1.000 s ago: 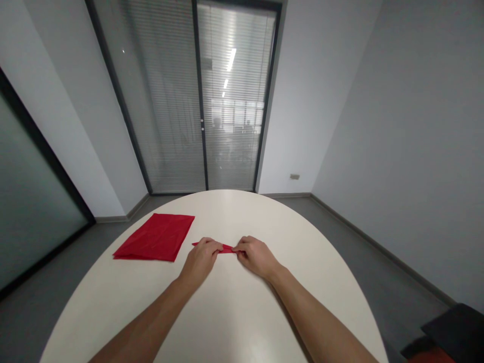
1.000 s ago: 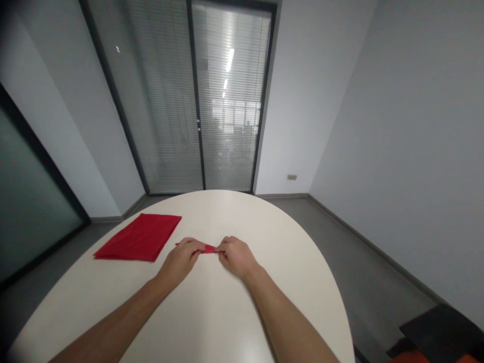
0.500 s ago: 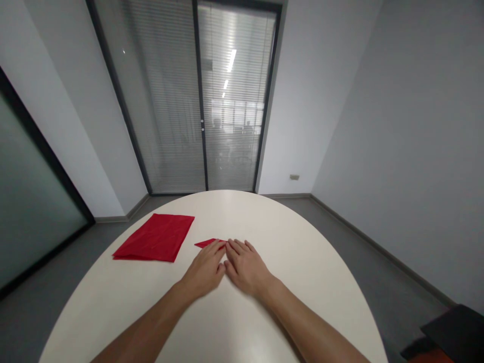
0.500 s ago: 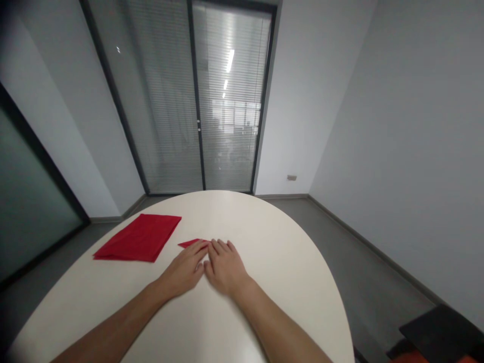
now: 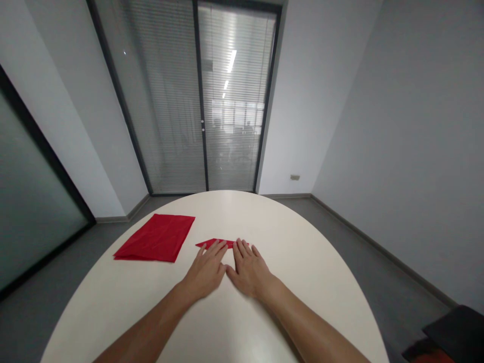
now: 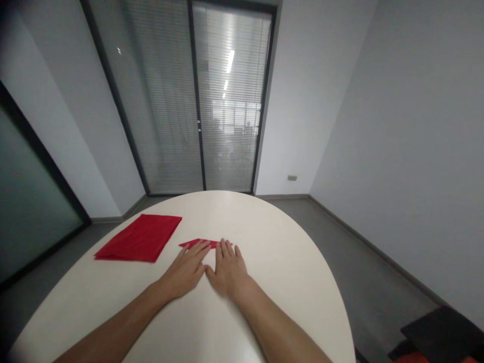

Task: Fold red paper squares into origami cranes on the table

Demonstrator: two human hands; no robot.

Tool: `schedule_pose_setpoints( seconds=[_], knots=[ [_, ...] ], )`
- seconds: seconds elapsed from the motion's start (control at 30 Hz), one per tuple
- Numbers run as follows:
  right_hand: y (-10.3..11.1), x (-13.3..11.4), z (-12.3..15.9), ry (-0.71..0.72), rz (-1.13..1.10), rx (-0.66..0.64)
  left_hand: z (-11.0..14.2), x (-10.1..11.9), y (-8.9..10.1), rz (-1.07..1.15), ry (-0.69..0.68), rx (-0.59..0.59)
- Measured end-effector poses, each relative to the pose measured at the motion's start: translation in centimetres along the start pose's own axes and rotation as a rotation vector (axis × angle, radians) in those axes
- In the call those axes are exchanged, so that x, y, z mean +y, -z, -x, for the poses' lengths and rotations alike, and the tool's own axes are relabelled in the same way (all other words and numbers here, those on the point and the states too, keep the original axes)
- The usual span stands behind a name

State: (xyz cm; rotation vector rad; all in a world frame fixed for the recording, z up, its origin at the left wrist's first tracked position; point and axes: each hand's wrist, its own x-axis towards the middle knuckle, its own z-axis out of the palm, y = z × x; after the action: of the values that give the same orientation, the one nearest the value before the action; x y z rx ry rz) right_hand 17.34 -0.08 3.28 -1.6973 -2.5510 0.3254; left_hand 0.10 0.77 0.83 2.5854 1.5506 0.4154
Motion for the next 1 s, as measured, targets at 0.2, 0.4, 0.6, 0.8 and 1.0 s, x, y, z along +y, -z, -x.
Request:
schedule_pose_setpoints(
  seconds=[0.2,0.4,0.6,0.8,1.0],
  knots=[
    [0.3,0.5,-0.1,-0.139,0.020,-0.038,0.0,0.2,0.2,-0.010,0.025,-0.046],
    [0.7,0.2,-0.1,-0.311,0.104,-0.022,0.1,0.3,0.4,-0.009,0.045,-0.080],
    [-0.9,0.5,-0.2,-0.028,0.070,0.203,0.0,0.2,0.2,-0.006,0.032,-0.053],
    [-1.8,0.9,-0.5,0.118,-0.006,0.149,0.0,0.0,0.0,-0.002,0.009,-0.033],
    [-1.2,0.5,-0.5,0.102,0.003,0.134,0.4,0.3,-0.3,-0.089,0.066,-0.013]
  ],
)
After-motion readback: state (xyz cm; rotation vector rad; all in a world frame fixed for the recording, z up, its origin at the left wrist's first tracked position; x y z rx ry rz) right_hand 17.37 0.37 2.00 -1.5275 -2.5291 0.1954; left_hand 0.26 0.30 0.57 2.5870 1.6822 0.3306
